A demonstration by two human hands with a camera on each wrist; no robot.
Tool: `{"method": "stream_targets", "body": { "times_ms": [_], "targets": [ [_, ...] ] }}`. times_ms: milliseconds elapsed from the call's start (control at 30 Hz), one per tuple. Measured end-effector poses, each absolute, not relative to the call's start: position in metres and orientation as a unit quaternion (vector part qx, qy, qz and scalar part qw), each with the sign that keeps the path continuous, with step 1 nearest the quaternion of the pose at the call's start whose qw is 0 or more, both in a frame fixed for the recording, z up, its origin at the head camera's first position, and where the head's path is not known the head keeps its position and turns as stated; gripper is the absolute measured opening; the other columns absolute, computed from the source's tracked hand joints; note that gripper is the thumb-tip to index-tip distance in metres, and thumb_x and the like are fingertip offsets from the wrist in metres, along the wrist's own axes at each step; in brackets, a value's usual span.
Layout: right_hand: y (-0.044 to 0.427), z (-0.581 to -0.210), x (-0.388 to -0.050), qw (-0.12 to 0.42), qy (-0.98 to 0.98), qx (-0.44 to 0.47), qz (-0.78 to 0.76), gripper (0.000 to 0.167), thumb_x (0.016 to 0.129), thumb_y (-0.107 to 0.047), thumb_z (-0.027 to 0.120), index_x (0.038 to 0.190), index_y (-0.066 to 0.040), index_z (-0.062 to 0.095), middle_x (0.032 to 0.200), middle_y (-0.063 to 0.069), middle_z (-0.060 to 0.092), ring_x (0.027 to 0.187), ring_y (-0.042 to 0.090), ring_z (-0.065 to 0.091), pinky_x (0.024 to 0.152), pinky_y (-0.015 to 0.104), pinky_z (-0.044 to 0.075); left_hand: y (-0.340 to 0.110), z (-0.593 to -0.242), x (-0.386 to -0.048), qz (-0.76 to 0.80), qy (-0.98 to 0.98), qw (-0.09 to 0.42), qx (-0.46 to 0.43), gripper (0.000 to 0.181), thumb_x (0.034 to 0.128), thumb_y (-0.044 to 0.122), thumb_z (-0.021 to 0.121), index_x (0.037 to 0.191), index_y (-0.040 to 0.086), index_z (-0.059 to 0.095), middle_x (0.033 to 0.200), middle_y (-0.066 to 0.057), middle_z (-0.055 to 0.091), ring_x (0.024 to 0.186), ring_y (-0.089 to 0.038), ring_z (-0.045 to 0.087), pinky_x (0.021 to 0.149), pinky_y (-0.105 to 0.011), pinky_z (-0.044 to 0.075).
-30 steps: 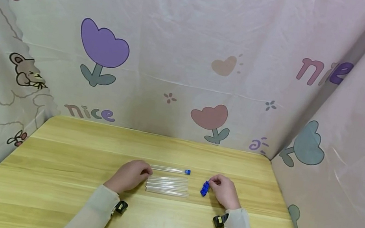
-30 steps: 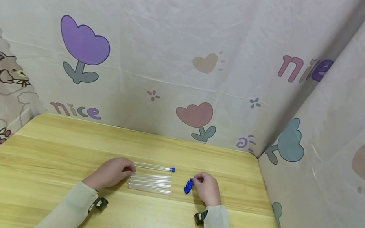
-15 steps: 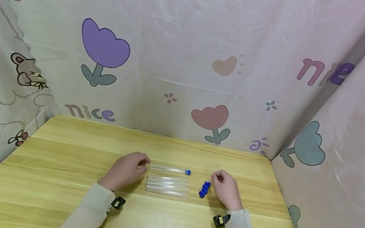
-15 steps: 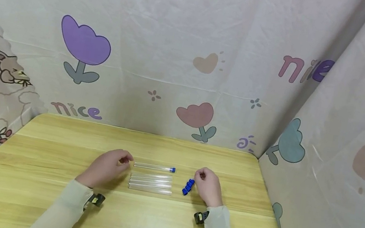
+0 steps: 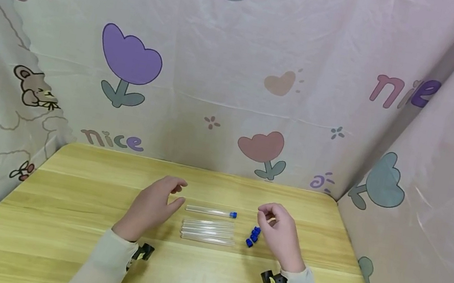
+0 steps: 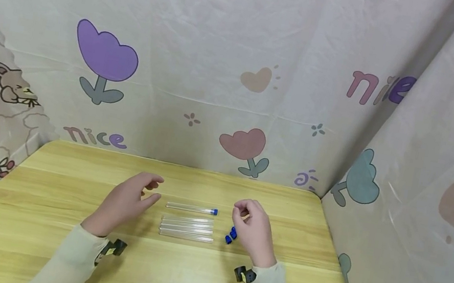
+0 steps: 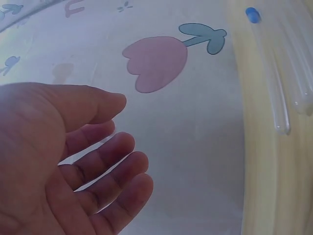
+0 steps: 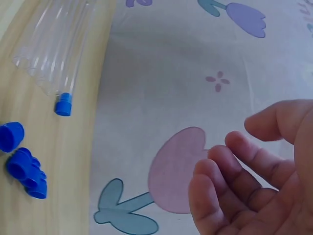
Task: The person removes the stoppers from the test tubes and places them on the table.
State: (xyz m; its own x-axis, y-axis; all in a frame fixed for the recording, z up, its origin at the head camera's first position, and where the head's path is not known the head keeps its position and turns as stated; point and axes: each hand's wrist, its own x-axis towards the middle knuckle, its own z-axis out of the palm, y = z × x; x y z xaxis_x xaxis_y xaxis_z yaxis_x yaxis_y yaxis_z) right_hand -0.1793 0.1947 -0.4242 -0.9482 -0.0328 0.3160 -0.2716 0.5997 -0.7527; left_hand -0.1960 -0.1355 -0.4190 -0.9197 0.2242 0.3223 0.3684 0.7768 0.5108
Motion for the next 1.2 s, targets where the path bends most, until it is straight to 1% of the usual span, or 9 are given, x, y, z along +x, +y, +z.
{"method": "stream_targets", "body": {
  "times_ms": [200, 300, 467, 667, 867, 1000, 1200],
  "targets": [
    [0.19, -0.42, -0.174, 0.122, -0.894, 0.102, 0.418, 0.019, 0.1, -0.015, 0.069, 0.119, -0.014, 0.071, 0.113, -0.005, 0.068, 0.096, 0.012, 0.062, 0.082, 0.032, 0.057, -0.137, -0.416, -0.193, -0.295, -0.932, 0.133, -0.163, 0.04, 0.0954, 0.022, 0.076, 0.131, 0.008, 0.065, 0.121, -0.008, 0.068, 0.111, -0.026, 0.065, 0.093, -0.047, 0.056],
    [0.188, -0.419, -0.172, 0.115, -0.897, 0.106, 0.414, 0.022, 0.101, -0.017, 0.068, 0.122, -0.015, 0.07, 0.117, -0.005, 0.067, 0.099, 0.011, 0.062, 0.085, 0.035, 0.058, -0.139, -0.418, -0.194, -0.289, -0.934, 0.132, -0.163, 0.04, 0.0958, 0.022, 0.076, 0.131, 0.007, 0.064, 0.123, -0.009, 0.068, 0.112, -0.027, 0.065, 0.093, -0.047, 0.056],
    [0.187, -0.418, -0.171, 0.124, -0.897, 0.104, 0.411, 0.021, 0.1, -0.015, 0.069, 0.12, -0.015, 0.07, 0.116, -0.005, 0.067, 0.099, 0.011, 0.062, 0.085, 0.038, 0.058, -0.141, -0.419, -0.195, -0.289, -0.935, 0.129, -0.159, 0.04, 0.0958, 0.022, 0.076, 0.131, 0.006, 0.065, 0.124, -0.009, 0.067, 0.112, -0.027, 0.065, 0.094, -0.048, 0.056],
    [0.187, -0.418, -0.171, 0.127, -0.897, 0.108, 0.409, 0.019, 0.099, -0.015, 0.07, 0.118, -0.015, 0.07, 0.114, -0.005, 0.067, 0.099, 0.011, 0.061, 0.085, 0.039, 0.058, -0.141, -0.421, -0.196, -0.288, -0.938, 0.109, -0.16, 0.039, 0.0971, 0.023, 0.074, 0.131, 0.006, 0.064, 0.123, -0.01, 0.067, 0.112, -0.027, 0.064, 0.093, -0.048, 0.055],
    [0.186, -0.42, -0.173, 0.127, -0.897, 0.114, 0.408, 0.016, 0.099, -0.014, 0.07, 0.115, -0.015, 0.07, 0.112, -0.005, 0.066, 0.097, 0.011, 0.061, 0.083, 0.036, 0.058, -0.141, -0.424, -0.196, -0.283, -0.941, 0.099, -0.158, 0.039, 0.0973, 0.025, 0.074, 0.131, 0.006, 0.064, 0.12, -0.008, 0.067, 0.11, -0.026, 0.064, 0.092, -0.047, 0.055],
    [0.187, -0.421, -0.173, 0.124, -0.899, 0.111, 0.406, 0.015, 0.099, -0.015, 0.07, 0.114, -0.015, 0.07, 0.11, -0.006, 0.066, 0.096, 0.011, 0.06, 0.082, 0.034, 0.057, -0.141, -0.426, -0.197, -0.282, -0.942, 0.089, -0.159, 0.037, 0.0979, 0.025, 0.073, 0.13, 0.007, 0.065, 0.121, -0.008, 0.067, 0.109, -0.027, 0.065, 0.091, -0.047, 0.056],
    [0.187, -0.424, -0.173, 0.117, -0.899, 0.11, 0.407, 0.015, 0.099, -0.015, 0.07, 0.114, -0.016, 0.07, 0.111, -0.005, 0.067, 0.094, 0.01, 0.06, 0.081, 0.033, 0.056, -0.14, -0.432, -0.201, -0.286, -0.945, 0.054, -0.147, 0.033, 0.0989, 0.025, 0.071, 0.127, 0.008, 0.066, 0.121, -0.007, 0.066, 0.11, -0.028, 0.065, 0.091, -0.047, 0.056]
  ]
}}
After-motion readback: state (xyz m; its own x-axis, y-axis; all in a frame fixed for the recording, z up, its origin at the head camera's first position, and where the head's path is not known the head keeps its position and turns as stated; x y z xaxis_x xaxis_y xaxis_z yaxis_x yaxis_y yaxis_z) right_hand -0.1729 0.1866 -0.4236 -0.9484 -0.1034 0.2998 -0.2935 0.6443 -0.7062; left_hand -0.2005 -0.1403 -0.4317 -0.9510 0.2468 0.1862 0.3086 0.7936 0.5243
